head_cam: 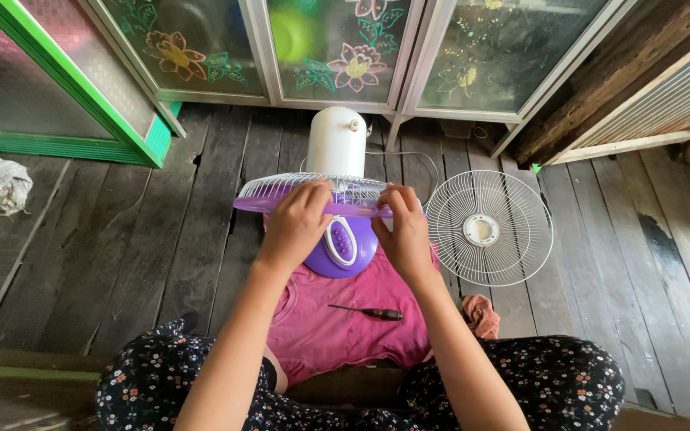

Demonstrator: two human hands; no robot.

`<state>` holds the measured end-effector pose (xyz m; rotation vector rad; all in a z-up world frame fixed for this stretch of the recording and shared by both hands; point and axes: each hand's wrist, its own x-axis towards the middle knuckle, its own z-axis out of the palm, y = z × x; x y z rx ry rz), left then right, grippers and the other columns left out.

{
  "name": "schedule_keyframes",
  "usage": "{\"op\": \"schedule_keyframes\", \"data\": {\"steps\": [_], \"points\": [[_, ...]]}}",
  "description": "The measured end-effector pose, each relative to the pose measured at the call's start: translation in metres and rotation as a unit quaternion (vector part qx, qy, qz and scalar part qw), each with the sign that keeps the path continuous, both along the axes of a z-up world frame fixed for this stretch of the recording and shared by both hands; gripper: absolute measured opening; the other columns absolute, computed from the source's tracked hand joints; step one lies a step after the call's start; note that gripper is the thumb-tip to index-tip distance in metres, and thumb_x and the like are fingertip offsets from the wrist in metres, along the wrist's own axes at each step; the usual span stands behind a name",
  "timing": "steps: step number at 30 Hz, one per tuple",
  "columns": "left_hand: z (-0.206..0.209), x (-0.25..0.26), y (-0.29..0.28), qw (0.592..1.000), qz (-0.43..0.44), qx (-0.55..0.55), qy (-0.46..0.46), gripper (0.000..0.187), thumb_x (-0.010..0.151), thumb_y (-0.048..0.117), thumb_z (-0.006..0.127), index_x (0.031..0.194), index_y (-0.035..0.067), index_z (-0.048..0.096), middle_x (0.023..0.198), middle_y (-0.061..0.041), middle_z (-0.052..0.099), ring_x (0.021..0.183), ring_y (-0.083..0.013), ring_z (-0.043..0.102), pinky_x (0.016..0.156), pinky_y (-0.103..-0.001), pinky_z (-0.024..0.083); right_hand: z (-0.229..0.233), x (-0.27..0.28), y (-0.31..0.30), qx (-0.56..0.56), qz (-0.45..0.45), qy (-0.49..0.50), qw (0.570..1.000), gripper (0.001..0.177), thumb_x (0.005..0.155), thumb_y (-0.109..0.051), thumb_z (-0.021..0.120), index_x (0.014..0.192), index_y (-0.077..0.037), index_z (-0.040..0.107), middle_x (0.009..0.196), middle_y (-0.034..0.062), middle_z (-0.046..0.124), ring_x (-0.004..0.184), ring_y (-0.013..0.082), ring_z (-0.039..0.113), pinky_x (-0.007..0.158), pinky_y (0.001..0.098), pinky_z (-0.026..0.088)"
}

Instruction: The person disassembles a purple table fan by first removing the front grill with a screwdriver, then unscrewing the center nut to detach the fan blades. The components are placed on a pink cloth on the floor.

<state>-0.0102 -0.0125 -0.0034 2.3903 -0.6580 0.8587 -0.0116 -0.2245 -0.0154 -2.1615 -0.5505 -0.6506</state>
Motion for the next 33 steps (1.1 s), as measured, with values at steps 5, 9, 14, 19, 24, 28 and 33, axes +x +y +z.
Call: {"op": "schedule_keyframes", "data": {"steps": [5,9,14,19,24,28,33], "points": [[0.016,-0.009,0.026,0.999,0.034,0.032,-0.023,0.032,0.074,0.009,0.083,0.1,0.007,0.066,0.102,-0.009,0.068,0.101,-0.0293,0.064,0.088,-0.043,0.054,0.004,0.0,0.0,0.009,-0.004,0.062,0.998,0.032,0.082,0.002,0.074,0.109,-0.003,0.058,0.121,0.0162,0.06,0.109,0.0373,0.065,0.089,0.0435,0.054],[0.016,-0.014,0.044,1.0,0.022,0.007,0.015,0.026,0.076,0.005,0.08,0.1,0.006,0.068,0.103,-0.008,0.068,0.103,-0.0285,0.066,0.089,-0.04,0.056,0.004,0.001,-0.001,-0.005,0.007,0.038,0.999,0.032,0.081,0.002,0.075,0.108,-0.002,0.057,0.121,0.0179,0.06,0.113,0.0417,0.062,0.09,0.0465,0.052],[0.005,-0.011,0.038,1.0,0.008,0.017,-0.008,0.025,0.075,0.009,0.083,0.094,0.008,0.066,0.095,-0.006,0.068,0.095,-0.0271,0.069,0.082,-0.038,0.057,-0.01,-0.003,0.007,0.022,-0.061,-0.075,0.995,0.036,0.081,0.003,0.074,0.112,0.002,0.055,0.125,0.0255,0.053,0.124,0.0456,0.053,0.099,0.051,0.048],[0.003,-0.011,0.022,1.0,-0.002,0.009,-0.002,0.029,0.073,0.016,0.086,0.09,0.008,0.065,0.089,-0.007,0.066,0.089,-0.0268,0.068,0.076,-0.038,0.056,-0.039,-0.027,0.032,0.213,-0.056,0.016,0.975,0.019,0.091,0.001,0.068,0.108,-0.003,0.06,0.109,0.0106,0.061,0.105,0.024,0.062,0.09,0.0392,0.052],[0.009,-0.016,0.022,1.0,0.008,0.002,0.024,0.027,0.074,0.014,0.086,0.09,0.009,0.065,0.088,-0.006,0.064,0.087,-0.0275,0.066,0.073,-0.04,0.055,-0.047,-0.025,0.049,0.552,0.143,0.332,0.751,0.008,0.1,-0.011,0.058,0.107,-0.007,0.062,0.104,0.0056,0.067,0.094,0.0147,0.071,0.083,0.0288,0.056],[0.011,-0.023,0.022,0.999,0.016,-0.002,0.039,0.027,0.075,0.014,0.085,0.091,0.009,0.064,0.089,-0.006,0.064,0.088,-0.0272,0.066,0.074,-0.04,0.055,-0.039,-0.018,0.055,0.588,0.12,0.361,0.714,0.015,0.105,-0.016,0.062,0.096,-0.005,0.061,0.094,0.0071,0.068,0.084,0.0168,0.072,0.076,0.0318,0.059],[0.003,-0.02,0.015,0.999,0.002,-0.02,0.033,0.03,0.071,0.005,0.081,0.094,0.004,0.061,0.105,-0.011,0.064,0.102,-0.0338,0.064,0.089,-0.044,0.052,-0.031,-0.021,0.062,0.623,0.105,0.368,0.683,0.008,0.098,-0.014,0.065,0.094,-0.01,0.06,0.09,0.0025,0.068,0.085,0.0157,0.074,0.077,0.0331,0.062]]}}
